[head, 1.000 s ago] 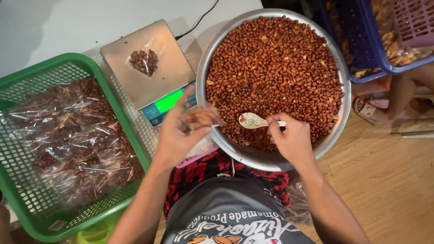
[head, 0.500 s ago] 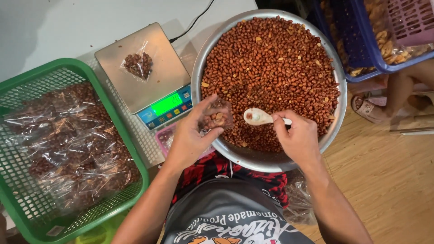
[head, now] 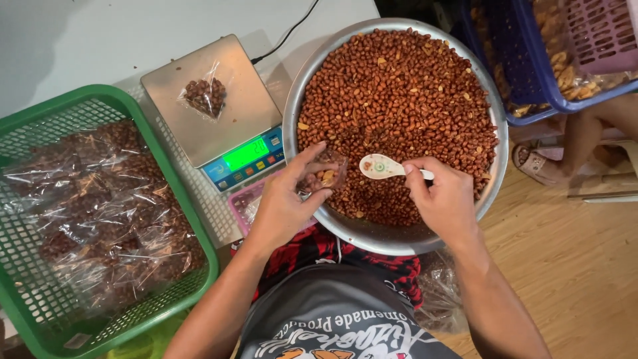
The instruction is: Scooping roasted peanuts into small plastic bags and weighing them on a digital scale for packaging.
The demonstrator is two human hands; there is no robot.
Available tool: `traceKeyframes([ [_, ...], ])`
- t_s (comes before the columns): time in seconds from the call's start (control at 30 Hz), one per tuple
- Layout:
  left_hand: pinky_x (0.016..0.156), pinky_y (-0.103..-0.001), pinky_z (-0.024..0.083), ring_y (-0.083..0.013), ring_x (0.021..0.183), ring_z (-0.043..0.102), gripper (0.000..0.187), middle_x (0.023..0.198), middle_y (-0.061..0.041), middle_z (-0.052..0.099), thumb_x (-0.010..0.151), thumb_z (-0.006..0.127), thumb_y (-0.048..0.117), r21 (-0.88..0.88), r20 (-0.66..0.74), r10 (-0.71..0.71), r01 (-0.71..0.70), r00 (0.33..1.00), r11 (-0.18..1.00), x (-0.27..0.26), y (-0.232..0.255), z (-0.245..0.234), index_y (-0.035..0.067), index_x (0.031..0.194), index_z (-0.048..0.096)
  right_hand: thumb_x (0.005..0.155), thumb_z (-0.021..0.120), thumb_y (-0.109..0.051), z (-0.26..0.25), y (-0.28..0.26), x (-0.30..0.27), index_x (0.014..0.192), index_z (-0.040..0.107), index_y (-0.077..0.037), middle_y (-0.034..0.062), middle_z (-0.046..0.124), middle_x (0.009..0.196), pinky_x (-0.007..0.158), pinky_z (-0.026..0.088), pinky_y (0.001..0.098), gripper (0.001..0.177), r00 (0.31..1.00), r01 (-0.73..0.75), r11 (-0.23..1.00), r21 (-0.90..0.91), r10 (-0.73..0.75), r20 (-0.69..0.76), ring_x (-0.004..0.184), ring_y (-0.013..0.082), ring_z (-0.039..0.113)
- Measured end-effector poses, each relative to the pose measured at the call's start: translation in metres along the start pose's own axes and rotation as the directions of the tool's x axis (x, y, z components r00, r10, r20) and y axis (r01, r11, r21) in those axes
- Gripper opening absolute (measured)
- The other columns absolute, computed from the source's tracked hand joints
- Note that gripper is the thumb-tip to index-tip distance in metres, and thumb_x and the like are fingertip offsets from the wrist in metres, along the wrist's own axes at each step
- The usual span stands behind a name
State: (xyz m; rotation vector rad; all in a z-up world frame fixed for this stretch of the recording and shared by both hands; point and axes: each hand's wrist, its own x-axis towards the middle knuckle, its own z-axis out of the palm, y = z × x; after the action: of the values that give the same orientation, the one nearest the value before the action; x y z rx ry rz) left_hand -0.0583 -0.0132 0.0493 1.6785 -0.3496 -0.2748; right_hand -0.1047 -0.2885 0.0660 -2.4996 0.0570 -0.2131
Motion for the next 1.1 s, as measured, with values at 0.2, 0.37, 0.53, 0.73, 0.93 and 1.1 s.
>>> traceKeyframes([
  [0.2,0.089,-0.048,0.058,-0.0382,0.105,0.071,0.076,0.124,-0.014,0.075,0.084,0.072,-0.003,0.131,0.054,-0.017,0.009,0.998,0.991,0.005,0.006,0.011,0.012,0.153,0.045,0.105,0.066,-0.004,-0.022,-0.036,0.006,0.103,0.079,-0.001,0.012,0.072,0.071,0.054,0.054,0.0283,0.014,0.971,0.131,0.974,0.185,-0.089,-0.221,0.057,0.0185,0.069],
  [0.37,0.088,-0.047,0.059,-0.0377,0.108,0.072,0.075,0.122,-0.015,0.075,0.086,0.074,0.001,0.096,0.059,-0.032,0.027,0.998,0.995,0.007,0.002,0.024,0.011,0.155,0.044,0.099,0.067,-0.002,-0.024,-0.054,0.009,0.102,0.079,-0.001,0.0153,0.071,0.085,0.059,0.058,0.0378,0.012,0.857,0.505,0.851,0.145,-0.475,-0.2,0.065,0.028,0.067],
  [0.53,0.106,-0.041,0.047,-0.0223,0.13,0.064,0.069,0.13,-0.008,0.072,0.089,0.077,0.024,-0.158,0.082,-0.082,0.094,0.993,0.983,0.01,-0.013,0.023,0.013,0.151,0.047,0.095,0.066,0.018,-0.024,-0.013,-0.014,0.109,0.07,0.01,0.0216,0.076,0.102,0.087,0.065,0.0379,0.017,0.751,0.641,0.767,0.019,-0.622,-0.221,0.093,0.0303,0.075],
  [0.73,0.073,-0.037,0.051,-0.0182,0.076,0.072,0.04,0.083,-0.003,0.078,0.103,0.049,0.037,0.276,-0.22,0.158,-0.094,0.963,0.957,0.063,-0.047,-0.069,0.016,0.083,0.077,0.111,0.062,0.012,-0.02,-0.013,-0.029,0.113,0.068,0.016,0.0241,0.071,0.096,0.09,0.057,0.0423,0.008,0.896,0.376,0.925,0.044,-0.352,-0.271,0.084,0.0307,0.069],
  [0.93,0.101,-0.058,0.035,-0.0429,0.121,0.04,0.047,0.133,-0.015,0.062,0.104,0.058,0.045,0.599,-0.238,-0.066,0.2,0.969,0.775,0.158,-0.118,-0.184,0.001,0.097,0.077,0.108,0.061,0.007,-0.008,-0.009,-0.043,0.118,0.069,0.014,0.0237,0.07,0.097,0.08,0.057,0.0349,0.015,0.969,0.224,0.959,0.175,-0.199,-0.149,0.079,0.0248,0.069],
  [1.1,0.102,-0.051,0.049,-0.0314,0.116,0.061,0.033,0.124,-0.013,0.061,0.099,0.068,0.027,0.513,-0.193,0.311,-0.175,0.93,0.841,0.121,-0.093,-0.182,0.001,0.12,0.07,0.107,0.062,0.002,0.0,-0.001,-0.05,0.121,0.07,0.006,0.0188,0.073,0.099,0.079,0.06,0.0297,0.016,0.994,0.082,0.97,0.228,-0.064,-0.087,0.077,0.0203,0.071],
])
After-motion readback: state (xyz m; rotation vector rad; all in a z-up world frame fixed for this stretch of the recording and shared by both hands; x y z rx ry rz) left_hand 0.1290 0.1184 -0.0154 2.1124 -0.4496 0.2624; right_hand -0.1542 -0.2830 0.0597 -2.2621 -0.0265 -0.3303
